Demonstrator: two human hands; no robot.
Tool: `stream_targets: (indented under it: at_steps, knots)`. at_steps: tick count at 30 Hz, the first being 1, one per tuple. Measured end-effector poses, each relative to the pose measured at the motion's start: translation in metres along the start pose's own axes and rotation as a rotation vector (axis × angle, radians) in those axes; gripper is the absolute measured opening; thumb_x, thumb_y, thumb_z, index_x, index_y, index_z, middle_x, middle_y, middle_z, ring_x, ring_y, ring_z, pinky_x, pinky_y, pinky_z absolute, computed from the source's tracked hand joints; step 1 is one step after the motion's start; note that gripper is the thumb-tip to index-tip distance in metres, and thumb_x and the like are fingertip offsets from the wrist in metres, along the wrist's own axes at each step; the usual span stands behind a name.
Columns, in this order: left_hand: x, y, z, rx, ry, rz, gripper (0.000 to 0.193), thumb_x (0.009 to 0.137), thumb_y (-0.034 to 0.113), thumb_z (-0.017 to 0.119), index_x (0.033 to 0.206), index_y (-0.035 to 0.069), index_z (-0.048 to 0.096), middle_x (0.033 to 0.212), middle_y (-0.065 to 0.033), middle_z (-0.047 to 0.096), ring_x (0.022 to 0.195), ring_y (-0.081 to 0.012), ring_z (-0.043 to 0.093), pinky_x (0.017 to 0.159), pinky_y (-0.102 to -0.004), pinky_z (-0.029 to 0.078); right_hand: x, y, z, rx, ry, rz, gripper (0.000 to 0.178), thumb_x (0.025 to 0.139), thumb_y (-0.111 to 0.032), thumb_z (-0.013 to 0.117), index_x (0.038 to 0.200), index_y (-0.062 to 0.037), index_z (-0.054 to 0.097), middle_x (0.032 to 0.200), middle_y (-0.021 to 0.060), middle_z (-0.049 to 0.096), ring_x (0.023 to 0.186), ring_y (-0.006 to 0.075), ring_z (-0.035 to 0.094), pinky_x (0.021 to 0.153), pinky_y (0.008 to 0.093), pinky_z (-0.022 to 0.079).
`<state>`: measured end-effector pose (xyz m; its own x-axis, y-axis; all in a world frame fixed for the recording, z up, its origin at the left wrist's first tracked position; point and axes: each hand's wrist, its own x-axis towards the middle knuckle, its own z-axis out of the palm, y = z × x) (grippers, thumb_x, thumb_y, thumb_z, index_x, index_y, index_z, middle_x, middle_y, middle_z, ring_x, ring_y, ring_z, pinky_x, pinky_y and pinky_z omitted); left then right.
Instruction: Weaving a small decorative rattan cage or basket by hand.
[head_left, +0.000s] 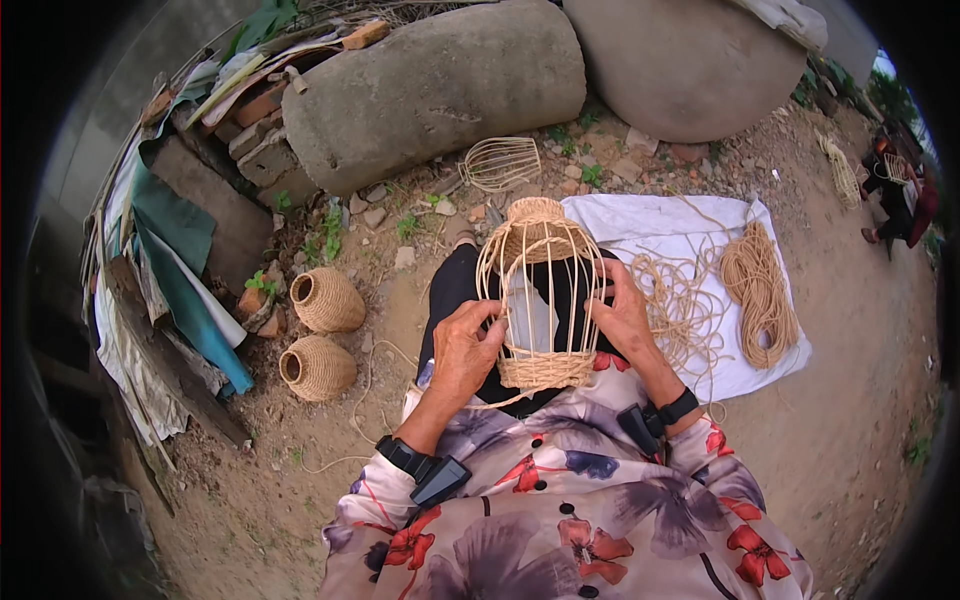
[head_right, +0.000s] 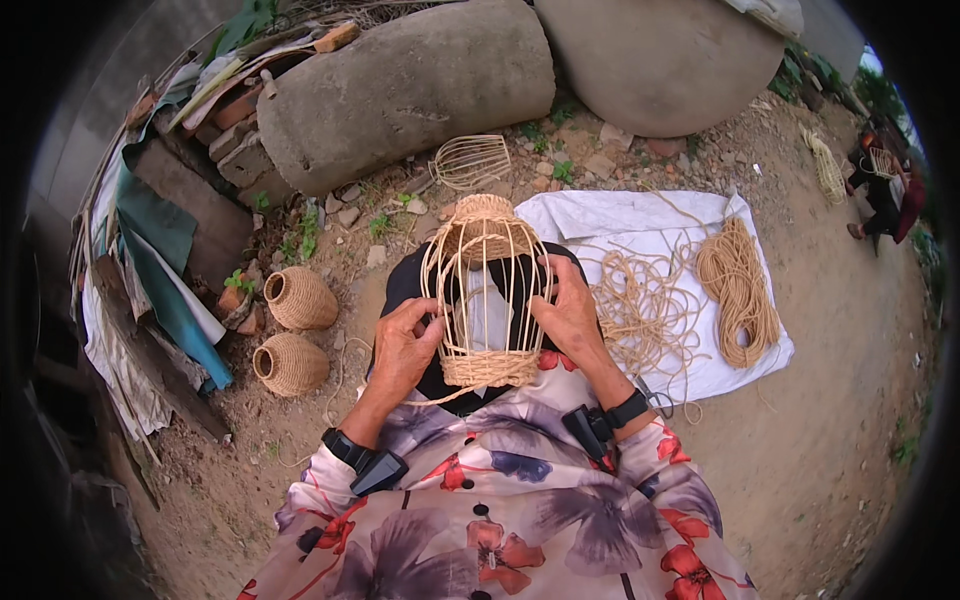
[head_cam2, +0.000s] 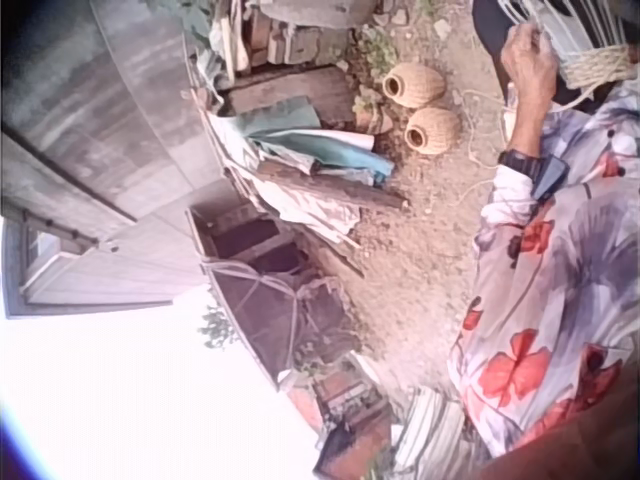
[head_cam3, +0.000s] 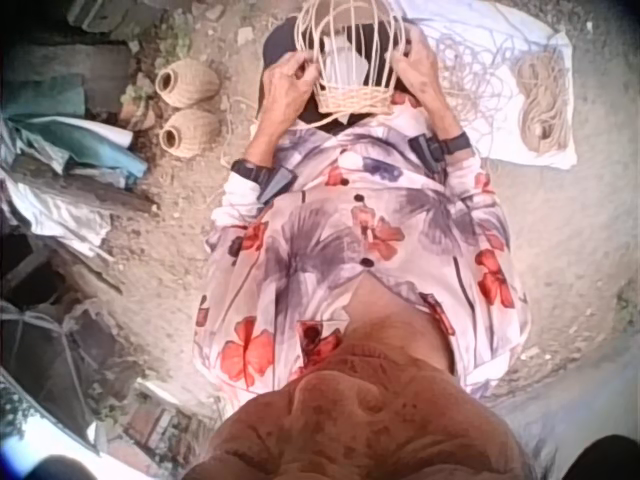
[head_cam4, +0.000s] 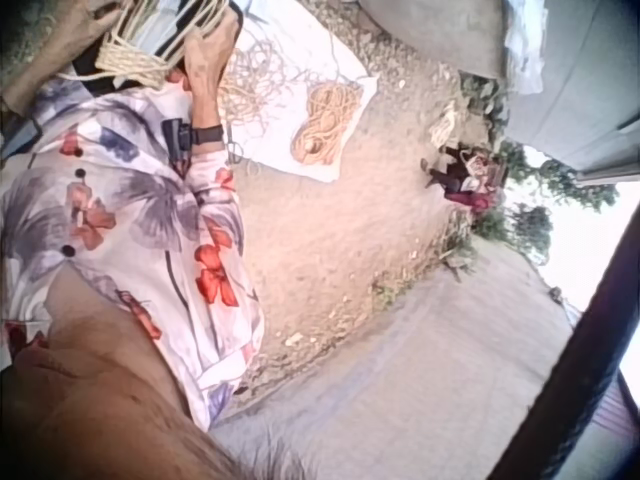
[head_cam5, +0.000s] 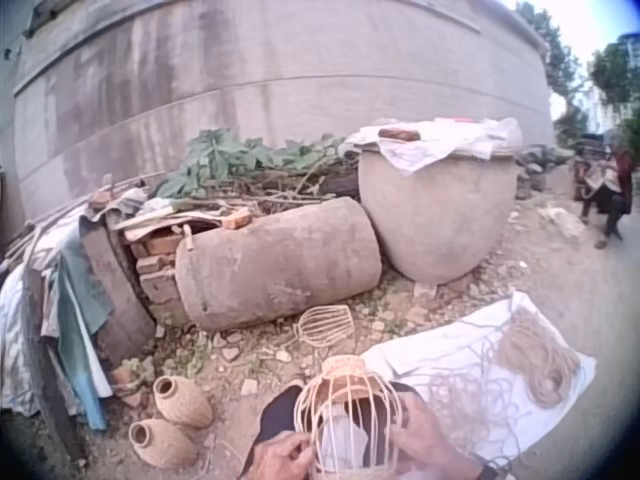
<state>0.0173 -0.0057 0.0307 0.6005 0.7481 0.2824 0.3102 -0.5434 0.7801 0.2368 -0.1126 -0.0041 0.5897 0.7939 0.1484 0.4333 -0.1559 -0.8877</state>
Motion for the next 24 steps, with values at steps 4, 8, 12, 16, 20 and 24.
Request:
stream_targets:
  at_steps: [4,8,12,16,20,24]
  knots:
    - [0.005,0.005,0.007,0.031,0.049,0.079,0.015,0.084,0.003,0.062,0.098,0.005,0.067,0.086,-0.0159,0.068,0.068,-0.0328,0.065,0.064,-0.0390,0.052,-0.006,0.003,0.002,-0.167,0.096,-0.088,0.053,0.075,-0.010,0.066,0.125,-0.0034,0.051,0.116,0.0135,0.058,0.093,0.0241,0.060,0.078,0.0359,0.051]
    - [0.010,0.009,0.004,0.192,0.139,0.284,0.027,0.083,-0.001,0.061,0.108,0.007,0.066,0.084,-0.0162,0.065,0.070,-0.0358,0.064,0.063,-0.0432,0.051,-0.019,-0.013,-0.007,-0.095,0.295,-0.171,0.049,0.079,-0.019,0.070,0.122,-0.0036,0.053,0.111,0.0137,0.057,0.098,0.0263,0.058,0.073,0.0366,0.050]
    - [0.010,0.021,0.010,0.348,0.040,0.365,0.037,0.078,-0.002,0.063,0.114,0.007,0.065,0.078,-0.0133,0.057,0.065,-0.0336,0.062,0.057,-0.0430,0.050,-0.025,-0.051,-0.011,-0.171,0.103,-0.321,0.059,0.076,-0.022,0.072,0.127,-0.0044,0.049,0.124,0.0183,0.051,0.113,0.0352,0.053,0.094,0.0439,0.046]
    - [0.012,0.032,0.011,0.427,-0.038,0.364,0.034,0.080,0.001,0.066,0.114,0.005,0.065,0.080,-0.0142,0.059,0.064,-0.0325,0.061,0.057,-0.0398,0.050,-0.014,-0.061,0.012,-0.291,0.068,-0.261,0.070,0.073,-0.025,0.072,0.133,-0.0059,0.042,0.132,0.0193,0.045,0.120,0.0391,0.046,0.100,0.0473,0.041]
    - [0.007,0.020,0.004,0.199,-0.077,0.327,0.036,0.082,0.000,0.067,0.117,0.005,0.064,0.081,-0.0092,0.062,0.062,-0.0220,0.061,0.057,-0.0321,0.050,0.001,-0.054,0.021,-0.287,0.098,-0.243,0.071,0.072,-0.019,0.067,0.136,-0.0062,0.039,0.135,0.0195,0.043,0.121,0.0402,0.045,0.101,0.0478,0.041]
    - [-0.016,0.014,0.006,-0.363,-0.030,-0.053,0.037,0.080,-0.007,0.063,0.115,0.006,0.063,0.077,-0.0006,0.060,0.063,-0.0062,0.057,0.059,-0.0227,0.048,-0.004,-0.058,0.019,-0.274,0.095,-0.270,0.071,0.072,-0.017,0.066,0.136,-0.0057,0.039,0.136,0.0197,0.042,0.123,0.0403,0.044,0.103,0.0476,0.040]
